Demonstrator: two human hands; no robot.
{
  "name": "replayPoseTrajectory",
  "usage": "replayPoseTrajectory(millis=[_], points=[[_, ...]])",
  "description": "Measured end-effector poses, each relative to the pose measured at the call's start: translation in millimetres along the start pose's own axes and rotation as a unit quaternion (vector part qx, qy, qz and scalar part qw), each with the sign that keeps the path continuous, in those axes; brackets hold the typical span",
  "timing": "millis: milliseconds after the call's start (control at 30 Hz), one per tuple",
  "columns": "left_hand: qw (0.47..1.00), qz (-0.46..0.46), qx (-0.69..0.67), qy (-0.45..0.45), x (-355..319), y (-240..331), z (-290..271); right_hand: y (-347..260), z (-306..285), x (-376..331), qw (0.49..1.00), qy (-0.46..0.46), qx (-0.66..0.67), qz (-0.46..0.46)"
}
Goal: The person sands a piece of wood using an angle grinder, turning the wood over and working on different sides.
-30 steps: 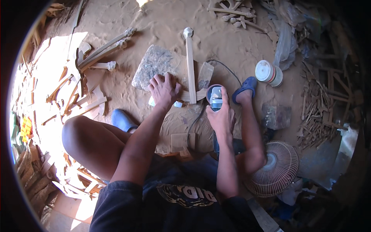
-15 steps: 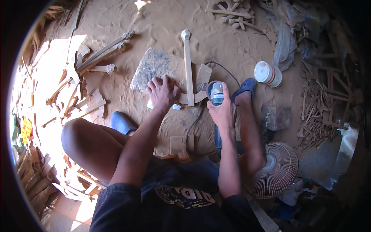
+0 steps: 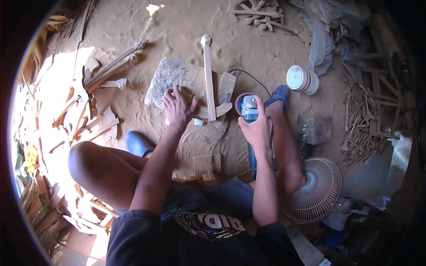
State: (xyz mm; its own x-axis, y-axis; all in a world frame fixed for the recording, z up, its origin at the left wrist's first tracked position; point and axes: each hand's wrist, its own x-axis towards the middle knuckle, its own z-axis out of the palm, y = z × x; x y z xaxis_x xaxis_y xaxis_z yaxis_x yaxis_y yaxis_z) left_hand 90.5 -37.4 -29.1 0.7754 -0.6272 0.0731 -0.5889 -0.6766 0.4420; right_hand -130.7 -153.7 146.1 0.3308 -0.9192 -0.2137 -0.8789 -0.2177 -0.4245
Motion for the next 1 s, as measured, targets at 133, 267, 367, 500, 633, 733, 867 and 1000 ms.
replayPoseTrajectory(millis=[133, 267, 367, 500, 633, 733, 867, 1000], points=[[0.994, -0.055, 0.058, -0.07, 11.3, -3.4, -26.5, 9.5, -15.6, -16.0, 0.999, 0.016, 0.026, -0.034], [0.986, -0.058, 0.126, -0.094, 32.8, -16.2, -46.4, -3.1, -22.8, -25.6, 0.998, 0.006, 0.044, -0.05], [0.991, -0.059, 0.045, -0.11, 47.7, -22.9, -60.1, -5.9, -16.2, -25.4, 0.996, -0.016, 0.066, -0.055], [0.992, -0.06, -0.038, -0.101, 45.8, -19.6, -72.0, -10.3, -6.2, -26.2, 0.995, -0.03, 0.064, -0.077], [0.993, -0.024, -0.034, -0.114, 40.2, 17.1, -89.1, -15.0, -1.2, -27.2, 0.996, -0.06, 0.035, -0.064], [0.99, 0.006, -0.026, -0.137, 45.0, 11.0, -89.6, -18.7, 8.9, -26.7, 0.994, -0.061, 0.054, -0.079], [0.994, 0.029, -0.045, -0.096, 41.8, 18.8, -89.8, -21.8, 14.4, -21.1, 0.993, -0.085, 0.055, -0.059], [0.993, 0.036, -0.047, -0.099, 44.1, 22.2, -92.5, -20.3, 25.7, -16.8, 0.991, -0.077, 0.081, -0.071]])
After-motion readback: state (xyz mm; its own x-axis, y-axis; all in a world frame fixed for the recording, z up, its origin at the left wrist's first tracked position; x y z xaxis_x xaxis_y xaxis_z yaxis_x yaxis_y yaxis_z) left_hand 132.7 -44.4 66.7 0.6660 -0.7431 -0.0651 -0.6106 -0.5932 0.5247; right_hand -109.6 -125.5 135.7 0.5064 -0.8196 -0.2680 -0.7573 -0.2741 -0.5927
